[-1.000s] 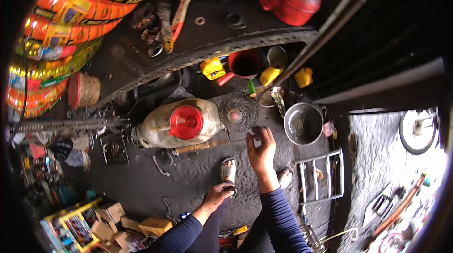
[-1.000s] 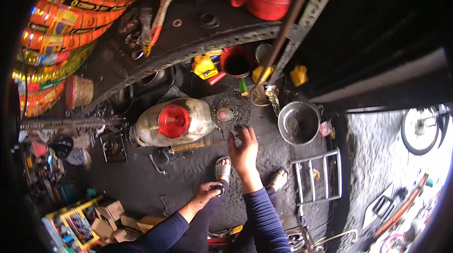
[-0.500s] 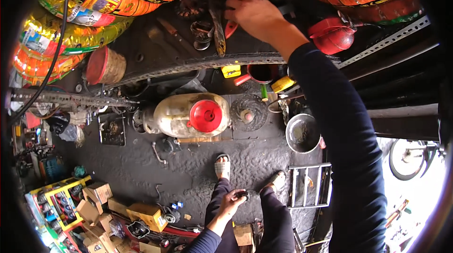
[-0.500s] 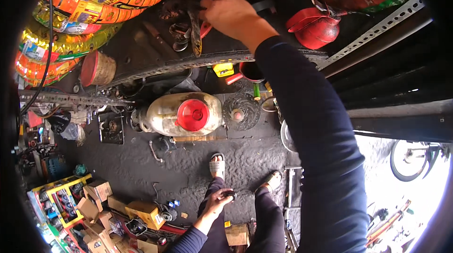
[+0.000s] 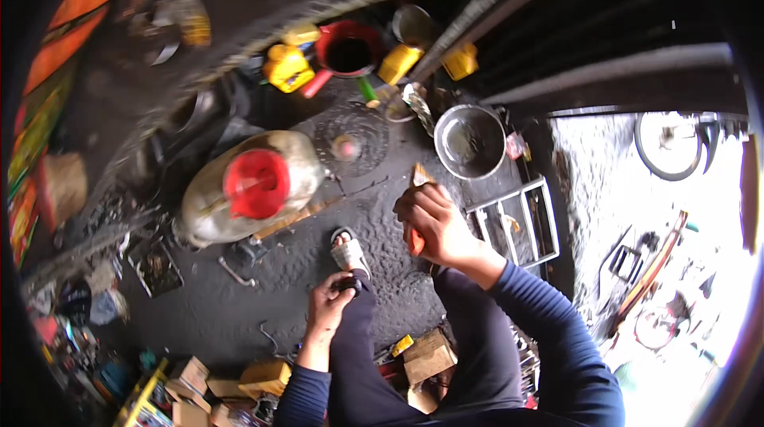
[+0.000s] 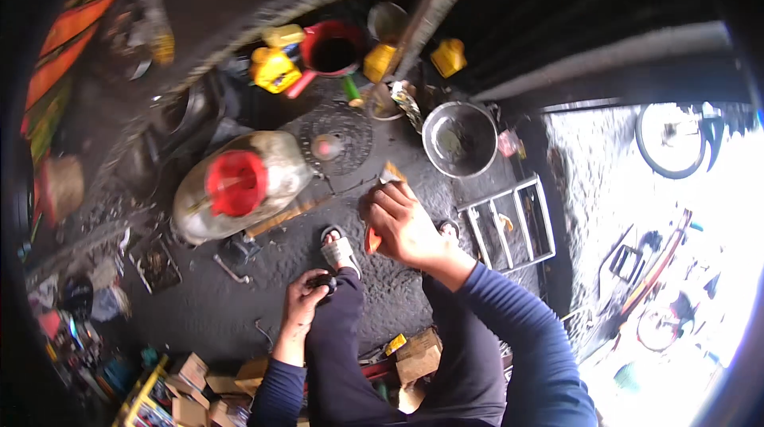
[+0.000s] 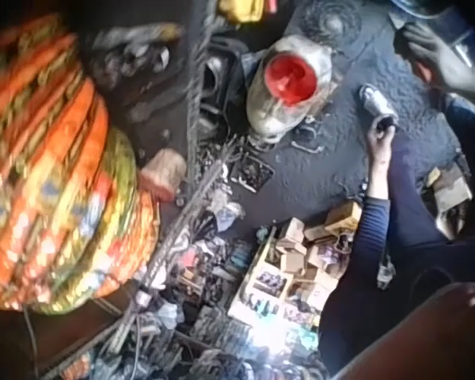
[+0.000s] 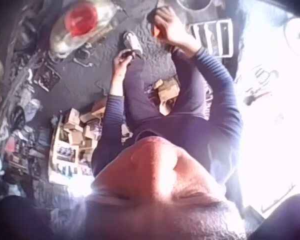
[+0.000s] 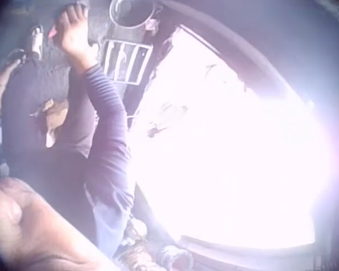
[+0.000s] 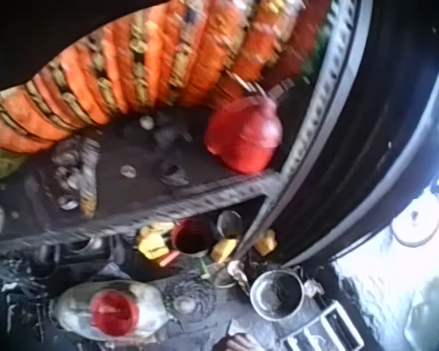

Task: Cleaning engine parts with solvent and installing components back into the motorcycle engine.

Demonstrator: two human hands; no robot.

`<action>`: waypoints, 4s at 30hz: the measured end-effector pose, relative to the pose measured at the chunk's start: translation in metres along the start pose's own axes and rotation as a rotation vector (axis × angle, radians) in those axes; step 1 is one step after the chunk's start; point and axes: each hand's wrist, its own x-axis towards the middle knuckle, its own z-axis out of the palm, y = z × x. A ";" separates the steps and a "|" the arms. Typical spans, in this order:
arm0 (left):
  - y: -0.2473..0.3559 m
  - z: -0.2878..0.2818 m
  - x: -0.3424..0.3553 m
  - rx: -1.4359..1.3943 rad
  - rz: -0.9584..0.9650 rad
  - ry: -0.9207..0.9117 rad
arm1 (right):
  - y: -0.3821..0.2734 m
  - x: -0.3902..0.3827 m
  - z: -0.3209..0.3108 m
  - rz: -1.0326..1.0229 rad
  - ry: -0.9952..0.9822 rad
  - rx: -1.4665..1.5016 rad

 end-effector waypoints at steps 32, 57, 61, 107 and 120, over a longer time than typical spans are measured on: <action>-0.231 0.137 0.374 -0.314 0.096 -0.191 | 0.234 0.064 0.184 0.104 -0.135 0.526; -0.335 0.019 0.279 0.403 0.136 0.182 | 0.200 -0.079 0.443 -1.099 -0.299 -0.059; -0.351 0.054 0.282 0.342 0.139 0.238 | 0.201 -0.052 0.552 -1.051 -0.288 -0.084; -0.157 0.400 0.497 -0.662 -0.209 -0.378 | 0.364 -0.262 -0.013 0.511 -0.216 -1.146; -0.163 0.404 0.514 -0.648 -0.188 -0.287 | 0.375 -0.268 -0.009 0.444 -0.141 -1.086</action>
